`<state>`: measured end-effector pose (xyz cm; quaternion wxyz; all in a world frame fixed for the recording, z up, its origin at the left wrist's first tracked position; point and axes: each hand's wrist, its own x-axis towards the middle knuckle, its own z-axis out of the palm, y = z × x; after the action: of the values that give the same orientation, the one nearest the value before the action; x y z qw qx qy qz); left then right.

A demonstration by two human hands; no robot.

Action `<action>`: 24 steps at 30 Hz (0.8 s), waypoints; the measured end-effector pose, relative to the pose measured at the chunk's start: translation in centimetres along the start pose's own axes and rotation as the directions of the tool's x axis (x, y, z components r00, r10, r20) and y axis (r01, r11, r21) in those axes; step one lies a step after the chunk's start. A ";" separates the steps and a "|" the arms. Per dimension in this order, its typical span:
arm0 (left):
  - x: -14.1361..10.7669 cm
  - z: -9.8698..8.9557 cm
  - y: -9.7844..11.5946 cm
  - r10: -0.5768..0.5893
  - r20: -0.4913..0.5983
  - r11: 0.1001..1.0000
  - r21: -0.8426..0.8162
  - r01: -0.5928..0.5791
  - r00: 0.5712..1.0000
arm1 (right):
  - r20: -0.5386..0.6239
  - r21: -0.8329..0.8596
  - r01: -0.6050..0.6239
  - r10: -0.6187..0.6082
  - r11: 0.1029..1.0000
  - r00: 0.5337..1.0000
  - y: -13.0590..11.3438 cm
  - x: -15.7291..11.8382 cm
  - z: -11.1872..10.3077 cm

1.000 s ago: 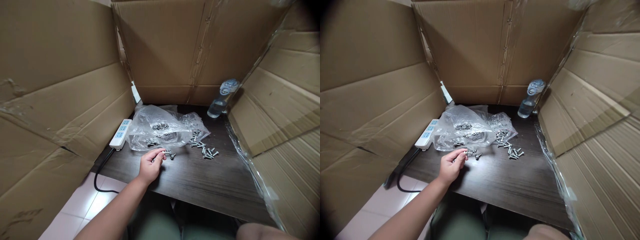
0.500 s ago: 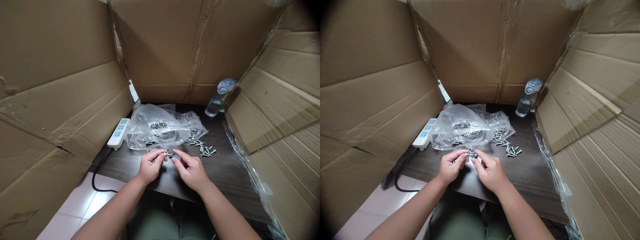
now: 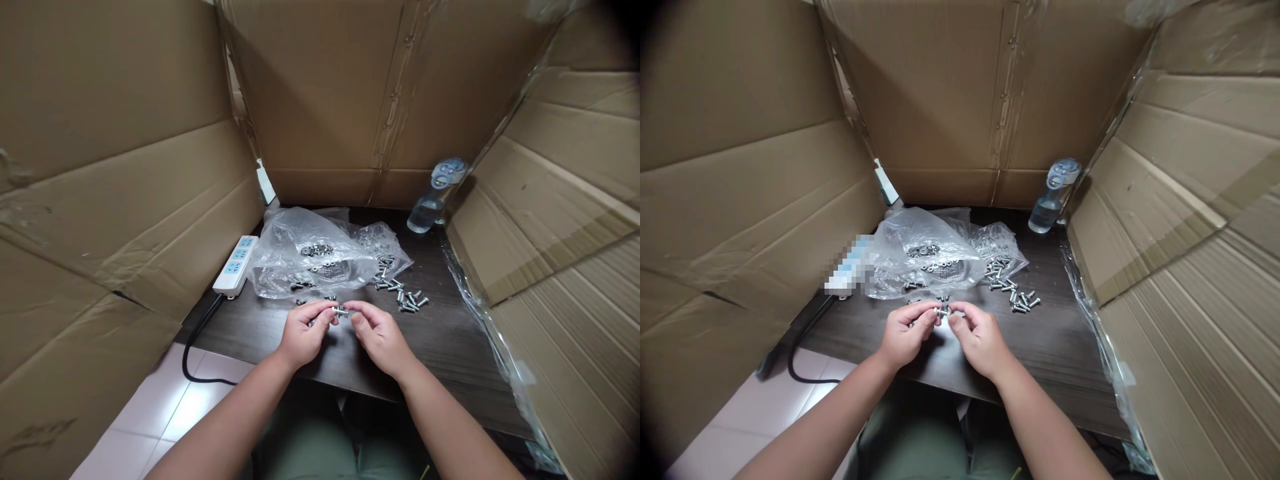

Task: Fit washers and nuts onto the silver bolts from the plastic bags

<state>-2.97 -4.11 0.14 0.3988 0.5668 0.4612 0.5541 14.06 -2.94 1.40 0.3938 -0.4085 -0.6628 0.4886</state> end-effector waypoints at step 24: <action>-0.3 0.9 0.9 -0.191 -0.028 0.952 -0.247 0.179 0.981 | -0.108 -0.102 0.139 -0.150 0.985 0.983 0.3 -0.1 0.4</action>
<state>-1.99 -4.55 0.85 0.5033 0.4533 0.4509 0.5813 13.73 -3.08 1.03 0.4460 -0.4050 -0.6892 0.4025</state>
